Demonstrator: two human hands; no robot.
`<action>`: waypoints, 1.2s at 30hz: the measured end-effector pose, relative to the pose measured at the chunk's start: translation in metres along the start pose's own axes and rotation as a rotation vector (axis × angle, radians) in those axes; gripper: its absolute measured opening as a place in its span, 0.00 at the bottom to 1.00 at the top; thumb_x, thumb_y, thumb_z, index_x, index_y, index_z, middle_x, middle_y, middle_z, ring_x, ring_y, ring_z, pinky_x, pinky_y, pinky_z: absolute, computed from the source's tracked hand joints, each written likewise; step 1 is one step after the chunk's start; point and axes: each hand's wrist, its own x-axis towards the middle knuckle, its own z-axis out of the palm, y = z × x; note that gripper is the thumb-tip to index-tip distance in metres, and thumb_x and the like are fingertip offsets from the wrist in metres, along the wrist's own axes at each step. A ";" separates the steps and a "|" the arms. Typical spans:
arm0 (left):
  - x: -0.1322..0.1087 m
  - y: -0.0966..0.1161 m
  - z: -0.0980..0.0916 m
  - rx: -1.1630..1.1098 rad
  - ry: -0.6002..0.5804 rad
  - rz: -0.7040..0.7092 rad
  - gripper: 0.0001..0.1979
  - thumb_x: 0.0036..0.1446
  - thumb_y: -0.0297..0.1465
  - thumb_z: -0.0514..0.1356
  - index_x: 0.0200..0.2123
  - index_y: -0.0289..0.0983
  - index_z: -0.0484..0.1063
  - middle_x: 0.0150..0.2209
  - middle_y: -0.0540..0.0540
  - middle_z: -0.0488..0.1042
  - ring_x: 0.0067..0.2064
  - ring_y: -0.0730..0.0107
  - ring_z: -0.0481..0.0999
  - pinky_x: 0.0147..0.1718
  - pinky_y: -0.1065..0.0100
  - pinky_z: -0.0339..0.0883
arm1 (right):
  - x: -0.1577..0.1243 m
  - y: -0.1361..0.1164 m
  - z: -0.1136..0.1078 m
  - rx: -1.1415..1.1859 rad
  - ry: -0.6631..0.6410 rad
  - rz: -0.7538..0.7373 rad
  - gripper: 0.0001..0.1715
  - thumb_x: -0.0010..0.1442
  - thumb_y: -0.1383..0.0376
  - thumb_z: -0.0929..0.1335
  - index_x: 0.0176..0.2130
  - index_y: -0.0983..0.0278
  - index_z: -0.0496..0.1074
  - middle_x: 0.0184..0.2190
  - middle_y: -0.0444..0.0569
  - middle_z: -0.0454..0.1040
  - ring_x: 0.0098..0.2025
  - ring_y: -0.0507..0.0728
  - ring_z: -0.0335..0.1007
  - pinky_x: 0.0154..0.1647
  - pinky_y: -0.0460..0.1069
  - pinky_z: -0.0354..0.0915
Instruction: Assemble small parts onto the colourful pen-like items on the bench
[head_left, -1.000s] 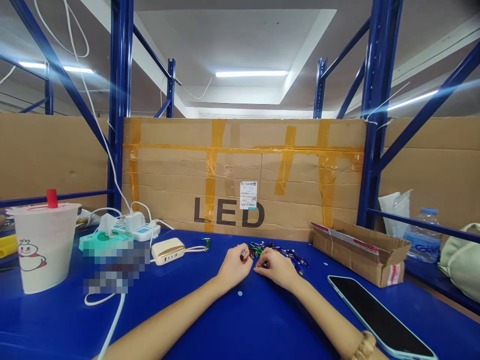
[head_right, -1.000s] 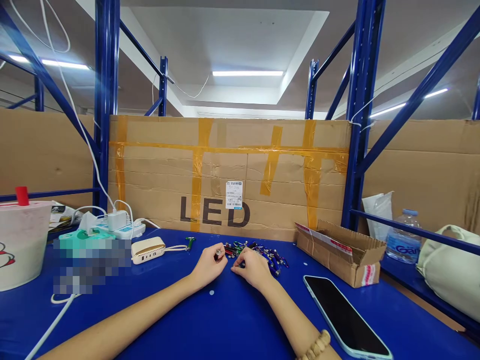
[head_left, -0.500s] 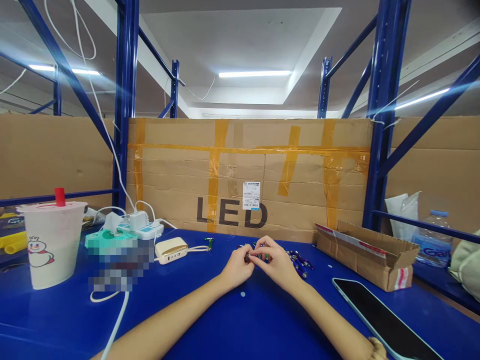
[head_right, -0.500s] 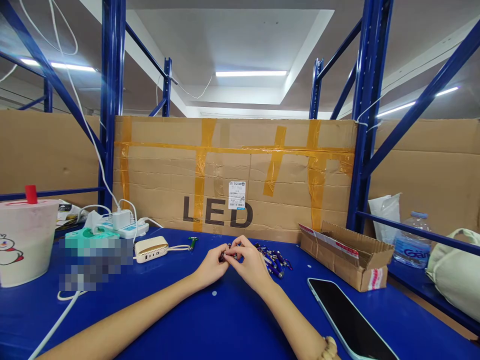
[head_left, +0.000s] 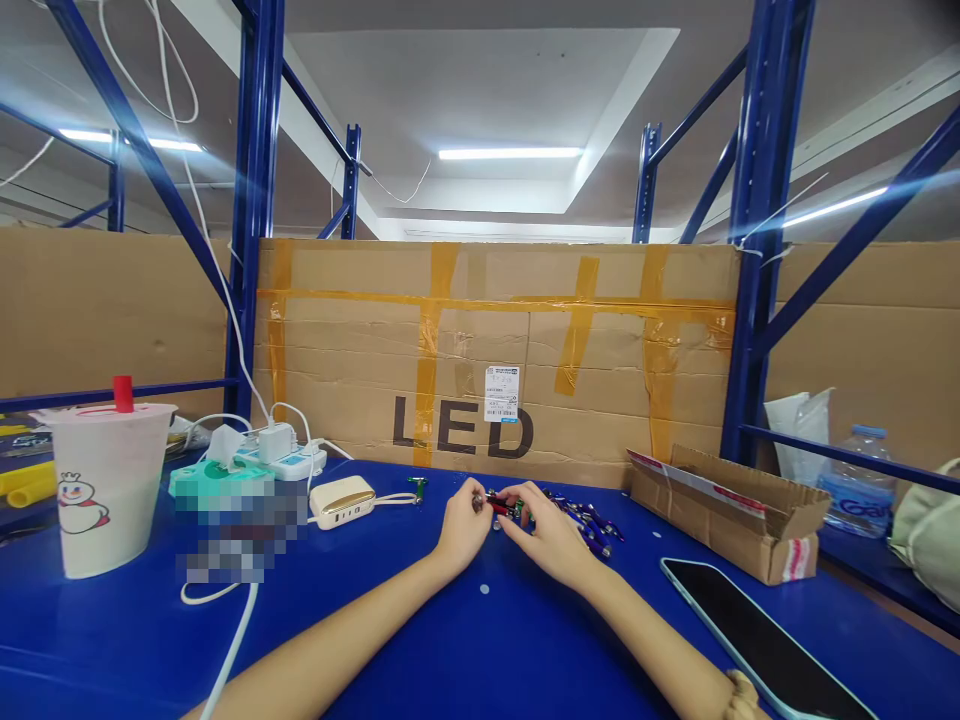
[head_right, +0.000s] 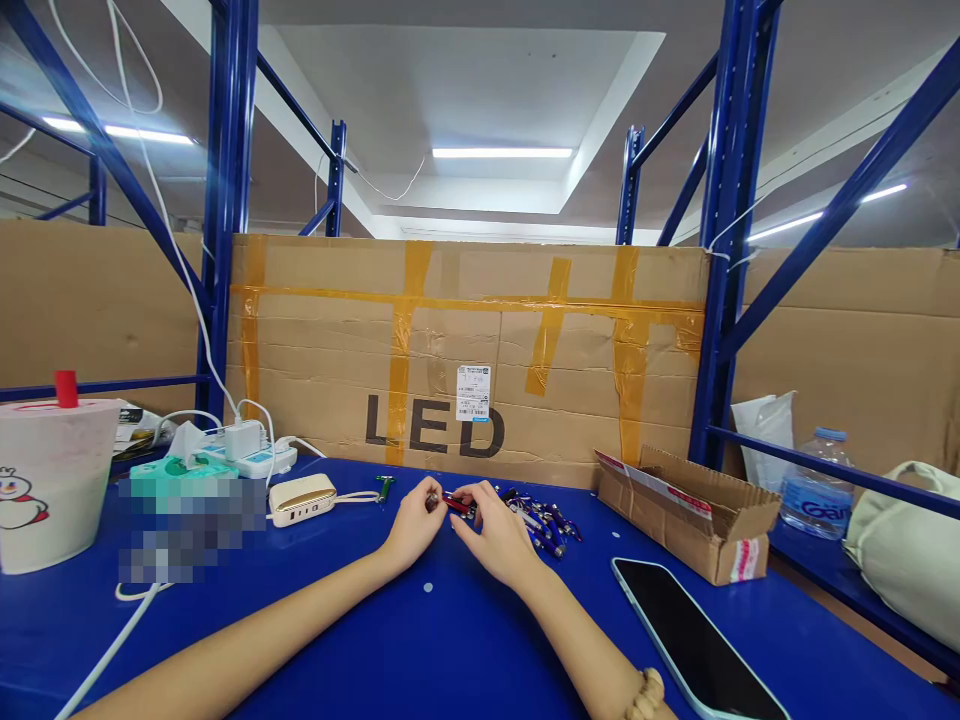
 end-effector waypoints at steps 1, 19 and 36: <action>0.001 -0.001 -0.001 0.018 0.052 -0.038 0.08 0.43 0.19 0.49 0.21 0.37 0.54 0.19 0.56 0.57 0.24 0.77 0.58 0.26 0.75 0.52 | 0.000 0.003 0.001 -0.015 -0.014 0.026 0.16 0.56 0.59 0.61 0.44 0.59 0.66 0.39 0.46 0.66 0.30 0.50 0.64 0.32 0.47 0.63; -0.001 -0.001 0.001 0.033 -0.089 -0.035 0.07 0.46 0.22 0.49 0.23 0.38 0.52 0.18 0.58 0.55 0.22 0.78 0.56 0.24 0.75 0.50 | 0.002 0.009 0.009 -0.231 -0.248 -0.124 0.15 0.57 0.70 0.60 0.42 0.59 0.71 0.41 0.48 0.72 0.45 0.56 0.65 0.46 0.53 0.54; -0.001 -0.003 0.003 0.092 -0.214 0.015 0.06 0.45 0.23 0.49 0.21 0.37 0.54 0.18 0.57 0.54 0.23 0.77 0.55 0.23 0.74 0.48 | 0.004 0.021 0.008 -0.048 -0.189 0.053 0.11 0.48 0.67 0.67 0.35 0.63 0.73 0.31 0.47 0.73 0.30 0.52 0.68 0.32 0.45 0.62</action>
